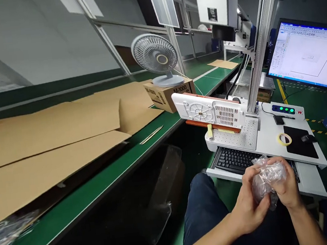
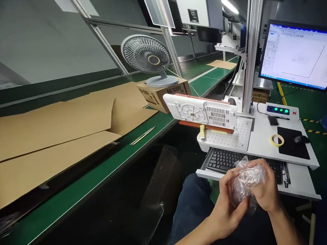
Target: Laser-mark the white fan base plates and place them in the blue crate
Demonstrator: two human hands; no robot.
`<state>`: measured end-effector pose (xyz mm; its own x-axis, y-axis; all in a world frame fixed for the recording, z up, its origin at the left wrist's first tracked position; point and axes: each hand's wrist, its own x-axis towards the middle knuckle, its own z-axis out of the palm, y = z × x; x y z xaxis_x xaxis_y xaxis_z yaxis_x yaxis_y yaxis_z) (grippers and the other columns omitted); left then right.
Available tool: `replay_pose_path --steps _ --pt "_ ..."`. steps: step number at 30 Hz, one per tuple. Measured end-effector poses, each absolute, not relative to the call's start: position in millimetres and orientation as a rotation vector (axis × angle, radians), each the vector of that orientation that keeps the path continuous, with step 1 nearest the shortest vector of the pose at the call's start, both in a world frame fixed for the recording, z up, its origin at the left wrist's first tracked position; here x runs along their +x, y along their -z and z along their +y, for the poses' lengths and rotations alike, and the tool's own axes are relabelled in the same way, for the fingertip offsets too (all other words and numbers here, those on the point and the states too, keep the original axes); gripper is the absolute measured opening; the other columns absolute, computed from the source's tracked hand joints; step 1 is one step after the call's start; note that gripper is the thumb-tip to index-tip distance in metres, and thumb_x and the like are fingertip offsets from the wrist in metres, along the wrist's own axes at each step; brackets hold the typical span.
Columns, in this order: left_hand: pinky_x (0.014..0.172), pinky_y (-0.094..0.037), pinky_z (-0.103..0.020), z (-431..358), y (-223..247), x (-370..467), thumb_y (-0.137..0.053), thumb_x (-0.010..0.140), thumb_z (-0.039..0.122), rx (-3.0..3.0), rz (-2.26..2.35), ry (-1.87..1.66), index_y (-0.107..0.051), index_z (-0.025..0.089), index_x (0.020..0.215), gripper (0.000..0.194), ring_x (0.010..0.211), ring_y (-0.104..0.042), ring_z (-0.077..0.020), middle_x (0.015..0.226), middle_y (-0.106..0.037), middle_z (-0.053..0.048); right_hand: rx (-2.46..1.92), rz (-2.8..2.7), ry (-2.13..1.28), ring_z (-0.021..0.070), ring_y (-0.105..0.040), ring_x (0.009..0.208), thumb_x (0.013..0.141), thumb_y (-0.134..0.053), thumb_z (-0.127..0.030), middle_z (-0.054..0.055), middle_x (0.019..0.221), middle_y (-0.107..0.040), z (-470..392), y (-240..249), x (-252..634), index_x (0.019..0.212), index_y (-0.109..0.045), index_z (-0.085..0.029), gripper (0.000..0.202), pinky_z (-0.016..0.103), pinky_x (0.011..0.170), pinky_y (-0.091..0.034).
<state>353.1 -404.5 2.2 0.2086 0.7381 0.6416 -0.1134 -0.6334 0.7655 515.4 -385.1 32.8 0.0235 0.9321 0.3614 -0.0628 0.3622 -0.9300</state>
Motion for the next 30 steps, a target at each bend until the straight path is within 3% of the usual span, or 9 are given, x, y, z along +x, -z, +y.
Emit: replay_pose_path --steps 6,10,15,20,24,30 --pt "0.119 -0.045 -0.053 -393 -20 331 -0.07 0.088 0.007 1.815 0.665 -1.423 -0.047 0.033 0.145 0.067 0.14 -0.048 -0.0297 0.145 -0.044 -0.012 -0.975 -1.045 -0.85 0.0171 -0.065 0.08 0.068 -0.09 -0.02 -0.001 0.094 -0.07 -386 -18 505 0.102 -0.068 -0.024 0.041 0.024 0.073 -0.053" --pt "0.115 -0.049 -0.05 -375 -13 312 -0.075 0.092 0.014 1.78 0.673 -1.246 -0.049 0.037 0.146 0.064 0.129 -0.055 -0.0264 0.138 -0.053 -0.008 -1.086 -0.906 -0.882 0.0167 -0.062 0.072 0.063 -0.095 -0.024 -0.002 0.083 -0.067 -372 -12 497 0.095 -0.066 -0.022 0.044 0.025 0.067 -0.053" --pt "0.093 -0.061 -0.041 -346 2 274 -0.067 0.102 0.034 1.695 0.768 -1.084 -0.048 0.038 0.151 0.053 0.125 -0.062 -0.0265 0.15 -0.05 -0.012 -1.162 -0.906 -0.971 0.015 -0.057 0.068 0.06 -0.095 -0.025 -0.002 0.078 -0.065 -340 -10 479 0.091 -0.064 -0.02 0.044 0.022 0.062 -0.048" --pt "0.095 -0.063 -0.043 -295 -5 215 -0.061 0.104 0.051 1.651 1.006 -1.103 -0.065 0.034 0.136 0.036 0.127 -0.067 -0.0289 0.152 -0.052 -0.013 -1.167 -1.032 -1.088 0.0135 -0.053 0.069 0.063 -0.091 -0.022 -0.003 0.081 -0.063 -317 0 454 0.094 -0.064 -0.021 0.041 0.021 0.062 -0.043" --pt "0.093 -0.064 -0.044 -248 -4 170 -0.068 0.097 0.059 1.611 1.167 -1.151 -0.072 0.029 0.123 0.04 0.118 -0.072 -0.0299 0.143 -0.06 -0.012 -1.152 -1.119 -1.139 0.0141 -0.054 0.071 0.064 -0.089 -0.018 -0.004 0.082 -0.062 -305 8 438 0.094 -0.065 -0.022 0.038 0.023 0.065 -0.044" --pt "0.084 -0.067 -0.042 -180 32 111 -0.078 0.081 0.072 1.396 1.385 -1.191 -0.069 0.02 0.123 0.068 0.112 -0.073 -0.0322 0.135 -0.069 -0.013 -1.195 -1.201 -1.117 0.0195 -0.063 0.086 0.071 -0.088 -0.021 0.0 0.098 -0.069 -283 19 442 0.1 -0.067 -0.023 0.036 0.029 0.08 -0.051"
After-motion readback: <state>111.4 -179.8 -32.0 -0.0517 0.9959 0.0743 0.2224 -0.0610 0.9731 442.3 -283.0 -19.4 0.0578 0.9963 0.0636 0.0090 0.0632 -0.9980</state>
